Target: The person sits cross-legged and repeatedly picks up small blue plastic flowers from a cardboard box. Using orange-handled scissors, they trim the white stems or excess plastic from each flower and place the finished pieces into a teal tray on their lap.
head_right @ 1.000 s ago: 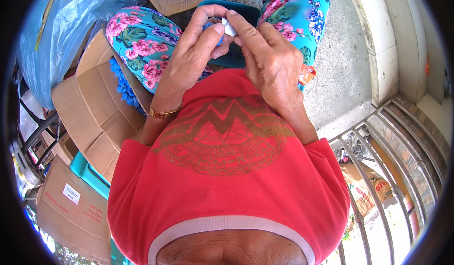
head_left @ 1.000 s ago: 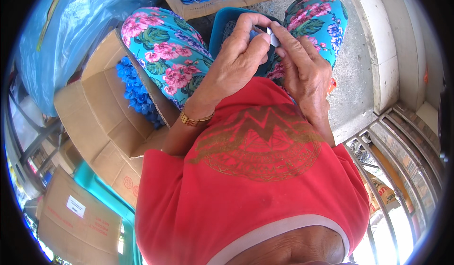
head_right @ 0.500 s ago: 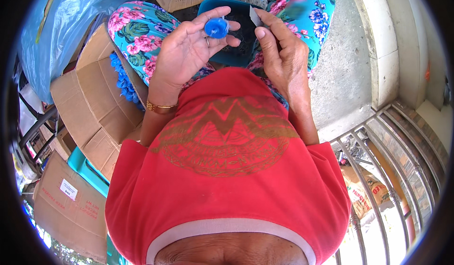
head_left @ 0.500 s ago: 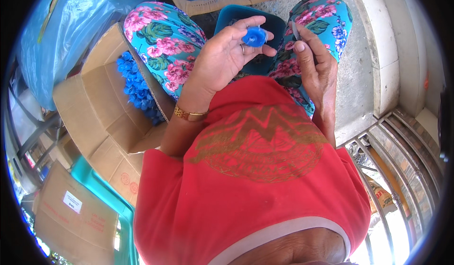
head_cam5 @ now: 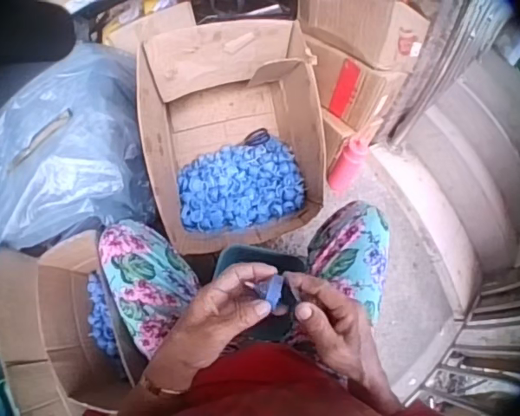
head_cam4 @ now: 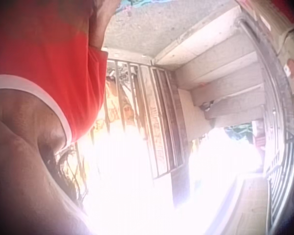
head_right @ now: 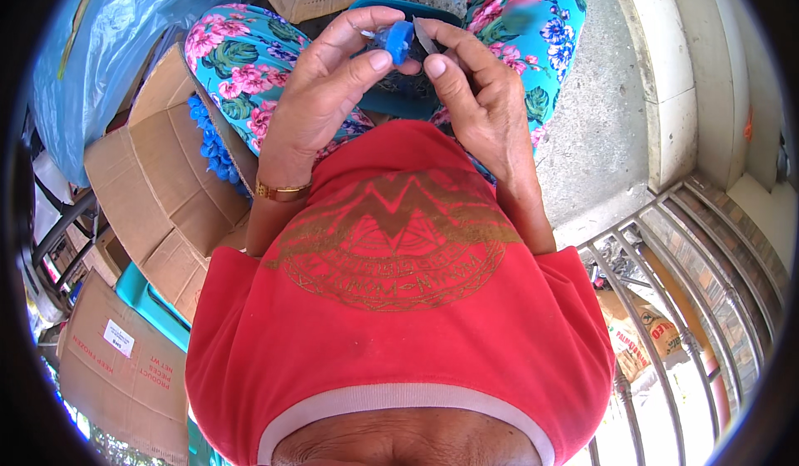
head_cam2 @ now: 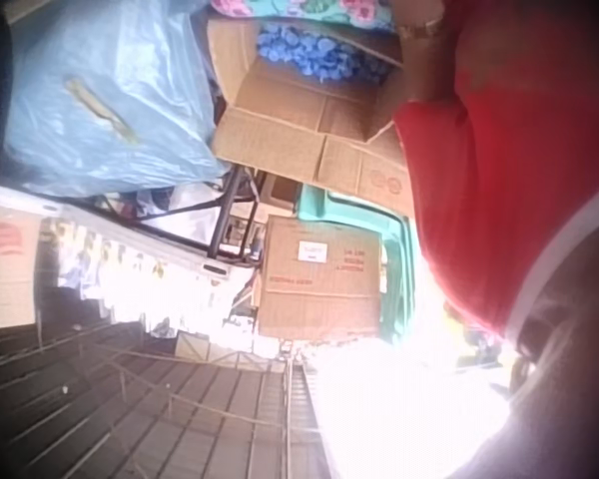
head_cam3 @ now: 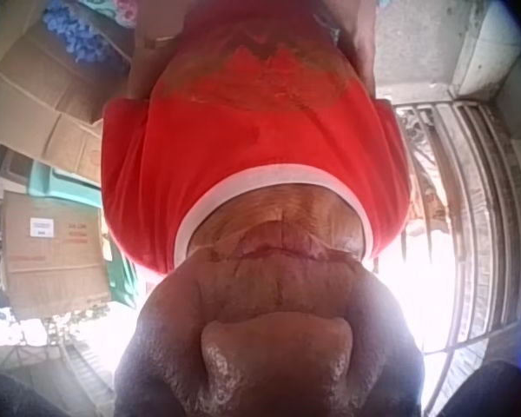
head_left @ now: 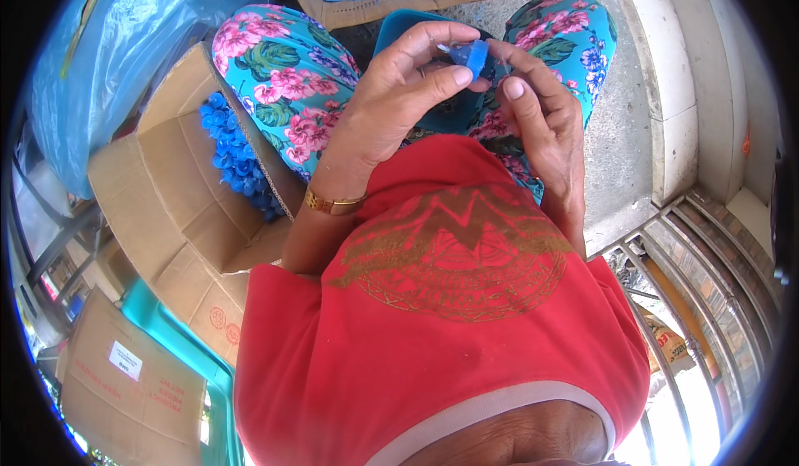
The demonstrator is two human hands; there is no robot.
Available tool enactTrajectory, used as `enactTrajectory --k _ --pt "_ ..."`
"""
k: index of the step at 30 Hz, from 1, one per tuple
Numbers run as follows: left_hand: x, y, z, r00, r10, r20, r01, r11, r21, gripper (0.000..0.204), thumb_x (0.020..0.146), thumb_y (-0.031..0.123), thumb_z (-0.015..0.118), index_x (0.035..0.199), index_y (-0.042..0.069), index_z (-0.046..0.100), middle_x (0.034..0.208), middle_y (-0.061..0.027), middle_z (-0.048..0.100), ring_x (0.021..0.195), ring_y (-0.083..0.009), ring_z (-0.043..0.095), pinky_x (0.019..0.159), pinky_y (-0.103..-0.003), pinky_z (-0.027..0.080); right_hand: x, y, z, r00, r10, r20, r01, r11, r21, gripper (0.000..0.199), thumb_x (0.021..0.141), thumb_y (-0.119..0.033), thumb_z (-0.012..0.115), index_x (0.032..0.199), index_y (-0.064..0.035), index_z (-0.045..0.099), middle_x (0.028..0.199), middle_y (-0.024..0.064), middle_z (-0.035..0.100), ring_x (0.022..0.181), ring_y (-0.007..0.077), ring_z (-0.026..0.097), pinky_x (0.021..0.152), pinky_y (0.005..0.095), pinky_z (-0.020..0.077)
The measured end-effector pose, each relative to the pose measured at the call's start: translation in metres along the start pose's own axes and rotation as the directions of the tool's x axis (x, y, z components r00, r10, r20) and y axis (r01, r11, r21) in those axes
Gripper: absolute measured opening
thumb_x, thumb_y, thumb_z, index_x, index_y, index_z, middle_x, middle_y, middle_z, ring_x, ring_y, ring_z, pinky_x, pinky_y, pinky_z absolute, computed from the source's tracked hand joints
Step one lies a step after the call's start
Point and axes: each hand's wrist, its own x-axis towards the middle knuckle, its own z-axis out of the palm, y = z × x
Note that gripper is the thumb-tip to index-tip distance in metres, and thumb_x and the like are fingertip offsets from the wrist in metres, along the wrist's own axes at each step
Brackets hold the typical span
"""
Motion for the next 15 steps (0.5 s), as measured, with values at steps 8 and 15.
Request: enactTrajectory --k 8,15 --pt "0.0 0.006 0.003 0.999 -0.008 -0.053 0.016 0.989 0.149 0.012 0.086 0.013 0.064 0.091 0.002 0.059 0.083 -0.0041 0.062 0.075 -0.009 0.058 0.07 -0.022 0.047 0.005 0.004 0.009 0.997 -0.068 -0.022 0.071 0.974 0.213 0.032 0.083 -0.011 0.066 0.113 -0.001 0.056 0.082 0.0009 0.06 0.067 0.0031 0.048 0.056 0.0168 0.0364" --pt "0.0 -0.014 -0.014 0.98 0.112 0.162 -0.196 0.511 0.837 0.021 0.082 0.01 0.064 0.103 0.006 0.062 0.102 -0.0149 0.059 0.083 -0.0224 0.061 0.075 -0.032 0.049 0.027 0.015 -0.029 0.992 0.029 -0.119 0.049 0.793 0.607 0.018 0.089 -0.021 0.057 0.09 -0.0037 0.052 0.065 0.0 0.046 0.048 0.0089 0.04 0.044 0.0231 0.0318"
